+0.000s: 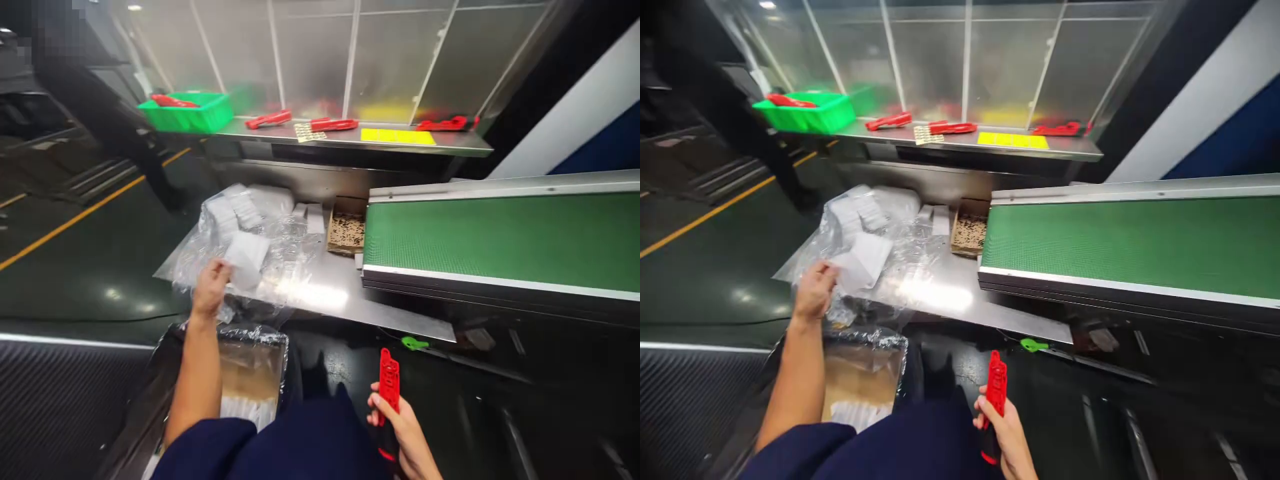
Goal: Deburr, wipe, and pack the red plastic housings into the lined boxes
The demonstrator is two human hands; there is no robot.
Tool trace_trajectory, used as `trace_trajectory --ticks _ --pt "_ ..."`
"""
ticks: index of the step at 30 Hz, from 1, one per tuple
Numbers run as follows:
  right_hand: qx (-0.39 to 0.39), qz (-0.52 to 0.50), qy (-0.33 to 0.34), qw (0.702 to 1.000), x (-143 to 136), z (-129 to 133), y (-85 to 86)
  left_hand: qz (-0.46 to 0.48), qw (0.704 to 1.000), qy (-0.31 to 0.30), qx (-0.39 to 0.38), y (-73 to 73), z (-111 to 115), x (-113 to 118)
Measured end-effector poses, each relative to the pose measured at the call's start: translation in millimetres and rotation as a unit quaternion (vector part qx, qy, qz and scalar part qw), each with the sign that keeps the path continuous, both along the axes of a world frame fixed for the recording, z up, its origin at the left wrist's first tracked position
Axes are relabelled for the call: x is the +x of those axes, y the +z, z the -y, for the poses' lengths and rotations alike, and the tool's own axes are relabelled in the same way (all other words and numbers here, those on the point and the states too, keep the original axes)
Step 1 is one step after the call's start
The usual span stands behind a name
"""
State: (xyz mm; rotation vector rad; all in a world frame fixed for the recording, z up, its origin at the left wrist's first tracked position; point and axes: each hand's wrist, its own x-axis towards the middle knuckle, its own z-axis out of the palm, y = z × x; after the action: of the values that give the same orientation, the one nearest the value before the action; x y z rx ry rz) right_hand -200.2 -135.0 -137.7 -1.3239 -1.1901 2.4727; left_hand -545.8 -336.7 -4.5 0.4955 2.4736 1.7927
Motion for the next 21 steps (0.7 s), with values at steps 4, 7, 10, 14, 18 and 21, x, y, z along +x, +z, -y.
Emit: trace_trajectory --ticks 4,7,10,14,18,21 --pt "-0.014 -0.077 0.056 0.995 -57.6 11.5 20.3 0.109 0.986 -0.121 0.015 -2.0 10.7 56.2" --pt "-0.037 -0.137 0.093 0.985 -84.9 17.1 30.6 0.171 0.967 -0.177 0.07 1.2 -2.5 97.9" --pt "-0.053 -0.177 0.092 0.979 -83.7 17.3 39.9 0.207 0.959 -0.179 0.071 4.3 -7.6 130.8" --pt "-0.068 -0.232 0.065 0.968 -48.0 6.6 50.7 0.162 0.982 -0.091 -0.041 -1.3 -6.7 164.8" --pt "-0.053 -0.215 0.09 0.971 -16.6 -5.4 53.4 0.035 0.982 -0.032 -0.184 -12.4 -9.5 191.7" --pt "-0.024 -0.173 0.072 0.982 -6.1 -9.3 51.9 -0.021 0.969 -0.032 -0.243 -17.1 -13.1 205.6"
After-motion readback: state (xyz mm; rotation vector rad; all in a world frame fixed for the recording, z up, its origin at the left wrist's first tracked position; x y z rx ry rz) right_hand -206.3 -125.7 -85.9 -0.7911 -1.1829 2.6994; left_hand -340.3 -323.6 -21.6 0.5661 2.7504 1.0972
